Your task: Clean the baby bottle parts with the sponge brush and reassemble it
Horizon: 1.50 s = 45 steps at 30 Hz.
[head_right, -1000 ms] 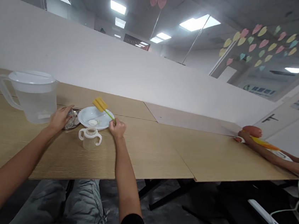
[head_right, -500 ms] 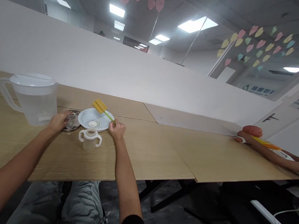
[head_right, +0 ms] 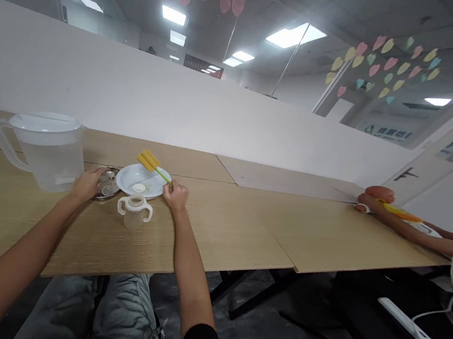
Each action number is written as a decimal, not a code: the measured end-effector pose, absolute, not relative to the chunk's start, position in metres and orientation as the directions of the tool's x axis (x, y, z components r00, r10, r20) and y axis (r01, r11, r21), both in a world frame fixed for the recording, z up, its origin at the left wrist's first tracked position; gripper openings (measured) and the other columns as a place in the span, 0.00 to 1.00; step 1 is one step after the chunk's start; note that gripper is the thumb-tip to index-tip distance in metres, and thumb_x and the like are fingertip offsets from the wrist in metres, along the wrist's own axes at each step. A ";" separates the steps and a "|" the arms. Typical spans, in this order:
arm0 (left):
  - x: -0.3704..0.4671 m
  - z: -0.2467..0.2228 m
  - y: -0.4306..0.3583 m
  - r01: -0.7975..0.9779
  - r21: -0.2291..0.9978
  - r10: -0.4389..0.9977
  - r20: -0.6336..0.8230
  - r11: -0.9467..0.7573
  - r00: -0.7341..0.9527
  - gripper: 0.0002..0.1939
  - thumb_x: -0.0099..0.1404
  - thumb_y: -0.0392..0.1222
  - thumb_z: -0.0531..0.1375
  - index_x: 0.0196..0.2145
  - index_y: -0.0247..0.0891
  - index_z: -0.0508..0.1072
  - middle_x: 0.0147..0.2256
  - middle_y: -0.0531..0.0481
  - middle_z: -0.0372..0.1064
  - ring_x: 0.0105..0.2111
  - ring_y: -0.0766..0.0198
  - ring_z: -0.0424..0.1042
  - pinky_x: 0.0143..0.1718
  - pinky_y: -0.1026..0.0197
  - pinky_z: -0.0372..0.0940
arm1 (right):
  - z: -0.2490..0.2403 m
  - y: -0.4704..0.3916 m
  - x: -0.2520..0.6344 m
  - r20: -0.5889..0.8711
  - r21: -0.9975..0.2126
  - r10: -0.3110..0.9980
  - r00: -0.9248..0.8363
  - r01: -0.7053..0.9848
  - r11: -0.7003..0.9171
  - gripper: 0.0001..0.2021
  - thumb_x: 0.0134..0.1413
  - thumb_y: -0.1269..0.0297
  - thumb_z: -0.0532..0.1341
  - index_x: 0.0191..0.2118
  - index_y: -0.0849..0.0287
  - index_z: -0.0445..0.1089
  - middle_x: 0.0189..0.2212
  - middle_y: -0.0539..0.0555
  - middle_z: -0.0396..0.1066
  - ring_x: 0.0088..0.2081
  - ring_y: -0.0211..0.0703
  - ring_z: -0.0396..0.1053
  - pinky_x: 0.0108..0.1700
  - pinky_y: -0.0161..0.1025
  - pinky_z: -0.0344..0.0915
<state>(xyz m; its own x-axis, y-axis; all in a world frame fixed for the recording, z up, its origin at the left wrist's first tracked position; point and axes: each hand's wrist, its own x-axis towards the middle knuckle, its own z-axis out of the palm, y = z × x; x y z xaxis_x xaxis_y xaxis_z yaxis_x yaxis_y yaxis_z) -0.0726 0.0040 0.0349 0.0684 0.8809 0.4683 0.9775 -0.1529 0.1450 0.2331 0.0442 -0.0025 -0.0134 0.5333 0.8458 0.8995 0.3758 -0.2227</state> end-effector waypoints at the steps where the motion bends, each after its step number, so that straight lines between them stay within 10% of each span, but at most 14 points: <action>1: -0.070 0.037 0.003 0.977 0.162 0.868 0.495 -0.141 0.043 0.26 0.59 0.29 0.50 0.55 0.35 0.68 0.50 0.39 0.70 0.48 0.50 0.70 0.48 0.54 0.64 | -0.002 0.044 0.233 0.847 -0.221 0.531 -0.013 0.900 0.376 0.14 0.53 0.63 0.51 0.21 0.59 0.65 0.14 0.47 0.58 0.18 0.34 0.53 0.25 0.33 0.45; 6: -0.041 0.048 -0.004 0.917 0.212 0.763 0.633 -0.339 0.135 0.21 0.68 0.42 0.45 0.49 0.34 0.73 0.47 0.41 0.72 0.49 0.52 0.69 0.52 0.51 0.61 | -0.002 0.044 0.232 0.848 -0.211 0.529 -0.021 0.903 0.374 0.13 0.53 0.63 0.52 0.21 0.59 0.65 0.14 0.47 0.59 0.18 0.34 0.53 0.25 0.33 0.45; 15: -0.014 0.030 -0.004 0.799 0.153 0.771 0.418 -0.581 0.481 0.27 0.72 0.50 0.39 0.43 0.41 0.76 0.45 0.47 0.74 0.56 0.54 0.63 0.57 0.48 0.54 | -0.002 0.045 0.232 0.854 -0.202 0.520 -0.030 0.901 0.383 0.12 0.53 0.64 0.53 0.22 0.59 0.66 0.14 0.47 0.60 0.18 0.33 0.54 0.25 0.33 0.46; 32: -0.013 0.030 -0.005 0.810 0.055 0.716 0.505 -0.584 0.482 0.25 0.70 0.54 0.44 0.32 0.39 0.75 0.34 0.45 0.72 0.41 0.54 0.65 0.50 0.49 0.54 | 0.003 0.042 0.230 0.820 -0.207 0.571 -0.035 0.912 0.353 0.13 0.54 0.63 0.52 0.23 0.59 0.66 0.14 0.48 0.60 0.18 0.34 0.55 0.25 0.33 0.45; 45: -0.018 0.022 -0.002 0.811 0.216 0.749 0.562 -0.544 0.352 0.24 0.66 0.60 0.48 0.38 0.38 0.72 0.53 0.41 0.62 0.51 0.50 0.63 0.55 0.45 0.55 | 0.003 0.043 0.231 0.819 -0.217 0.573 -0.019 0.915 0.341 0.12 0.54 0.63 0.53 0.22 0.59 0.65 0.14 0.47 0.59 0.18 0.34 0.55 0.25 0.33 0.46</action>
<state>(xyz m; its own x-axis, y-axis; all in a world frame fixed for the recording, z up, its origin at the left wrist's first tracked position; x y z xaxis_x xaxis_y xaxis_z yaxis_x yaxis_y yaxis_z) -0.0182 -0.0022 0.0225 0.3522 0.7488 0.5615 0.8111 -0.5435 0.2161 0.2311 0.0426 0.0033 -0.0190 0.5732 0.8192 0.9148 0.3407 -0.2171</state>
